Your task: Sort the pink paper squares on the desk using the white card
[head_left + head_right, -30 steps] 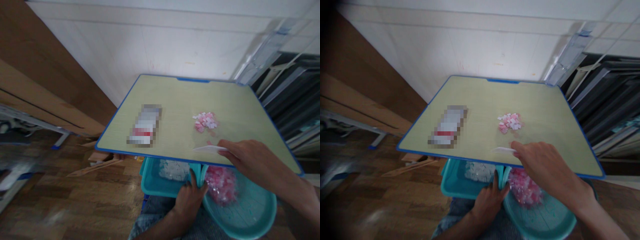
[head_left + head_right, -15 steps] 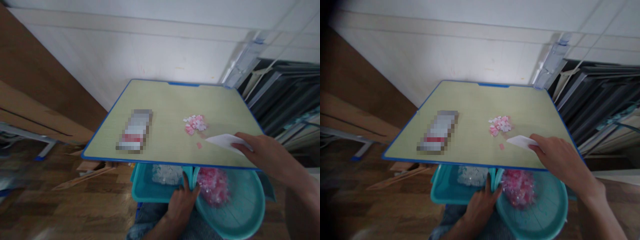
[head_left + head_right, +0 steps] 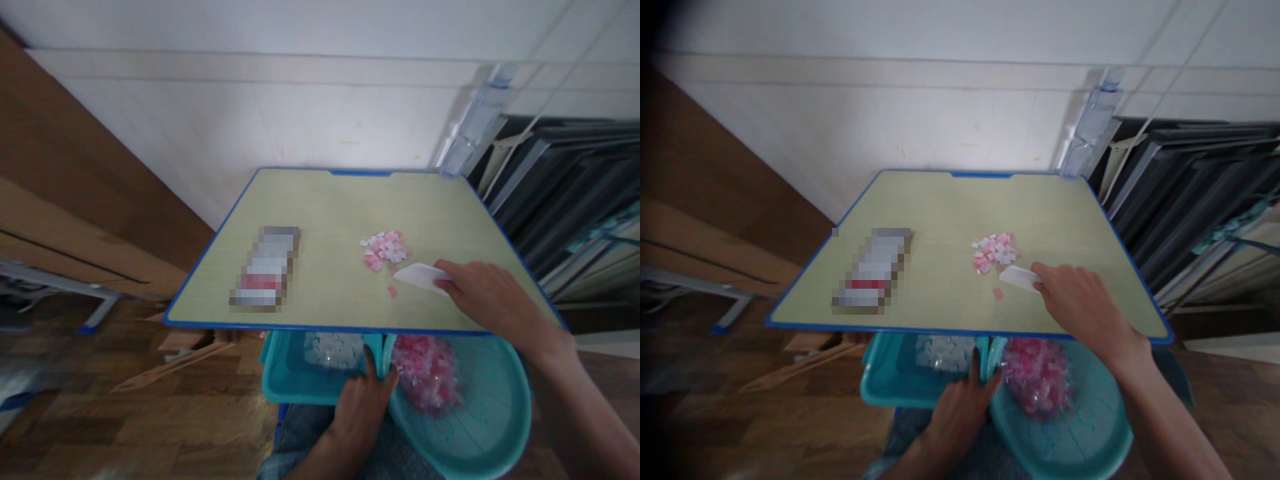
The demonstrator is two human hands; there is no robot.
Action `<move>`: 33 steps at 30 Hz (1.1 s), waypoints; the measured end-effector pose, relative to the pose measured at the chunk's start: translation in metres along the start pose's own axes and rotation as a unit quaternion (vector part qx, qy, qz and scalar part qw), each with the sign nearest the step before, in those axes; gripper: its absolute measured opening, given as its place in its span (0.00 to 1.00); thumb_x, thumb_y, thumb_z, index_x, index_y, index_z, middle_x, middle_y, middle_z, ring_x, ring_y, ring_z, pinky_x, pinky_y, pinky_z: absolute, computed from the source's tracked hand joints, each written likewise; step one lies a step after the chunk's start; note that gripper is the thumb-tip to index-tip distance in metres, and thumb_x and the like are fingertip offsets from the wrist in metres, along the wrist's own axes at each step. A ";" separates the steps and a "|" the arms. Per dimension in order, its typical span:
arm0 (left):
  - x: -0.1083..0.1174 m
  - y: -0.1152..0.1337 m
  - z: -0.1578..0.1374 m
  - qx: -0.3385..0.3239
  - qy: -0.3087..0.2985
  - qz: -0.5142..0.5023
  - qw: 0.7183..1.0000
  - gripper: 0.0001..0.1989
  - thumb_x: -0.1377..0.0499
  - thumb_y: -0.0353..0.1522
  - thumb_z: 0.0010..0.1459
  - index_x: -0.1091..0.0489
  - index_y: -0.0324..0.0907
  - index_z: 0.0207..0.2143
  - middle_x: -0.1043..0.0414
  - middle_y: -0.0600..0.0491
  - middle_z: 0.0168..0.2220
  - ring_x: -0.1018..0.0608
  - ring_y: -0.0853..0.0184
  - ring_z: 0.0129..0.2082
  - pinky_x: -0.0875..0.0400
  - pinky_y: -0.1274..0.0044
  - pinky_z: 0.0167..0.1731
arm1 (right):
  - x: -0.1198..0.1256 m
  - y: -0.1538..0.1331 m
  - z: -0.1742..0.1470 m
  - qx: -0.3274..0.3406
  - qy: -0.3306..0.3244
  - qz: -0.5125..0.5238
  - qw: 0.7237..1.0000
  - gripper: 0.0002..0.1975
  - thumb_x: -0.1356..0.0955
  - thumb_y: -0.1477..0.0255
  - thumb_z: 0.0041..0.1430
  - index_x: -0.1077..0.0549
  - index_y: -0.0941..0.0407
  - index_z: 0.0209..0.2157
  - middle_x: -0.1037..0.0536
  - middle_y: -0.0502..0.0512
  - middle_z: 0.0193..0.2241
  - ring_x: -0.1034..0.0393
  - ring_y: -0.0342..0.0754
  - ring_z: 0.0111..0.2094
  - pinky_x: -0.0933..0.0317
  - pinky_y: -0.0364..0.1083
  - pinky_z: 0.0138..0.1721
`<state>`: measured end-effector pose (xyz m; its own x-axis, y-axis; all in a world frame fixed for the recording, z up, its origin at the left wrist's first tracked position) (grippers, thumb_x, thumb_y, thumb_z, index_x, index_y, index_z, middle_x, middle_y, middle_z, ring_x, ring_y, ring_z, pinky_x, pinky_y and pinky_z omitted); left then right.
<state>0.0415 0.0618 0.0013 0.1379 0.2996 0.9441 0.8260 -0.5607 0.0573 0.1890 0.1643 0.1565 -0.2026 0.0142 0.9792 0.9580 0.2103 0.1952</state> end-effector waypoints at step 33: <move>0.012 -0.021 -0.002 -0.006 -0.020 0.005 1.000 0.22 0.55 0.27 0.55 0.45 0.55 0.51 0.40 0.37 0.50 0.24 0.62 0.26 0.29 0.72 0.22 | 0.019 -0.002 0.013 0.182 0.034 0.107 0.977 0.17 0.45 0.78 0.58 0.29 0.56 0.41 0.26 0.57 0.39 0.33 0.49 0.42 0.42 0.47 0.41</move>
<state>0.0243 0.0756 0.0118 0.1686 0.3249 0.9306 0.8174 -0.5738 0.0522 0.1801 0.1772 0.1744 0.0197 0.0335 0.9992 0.8390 0.5430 -0.0347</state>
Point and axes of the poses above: each hand's wrist, its own z-axis towards the middle knuckle, its own x-axis out of the back of the hand, y = z × x, the point moved 6 cm from there along z, towards the middle knuckle
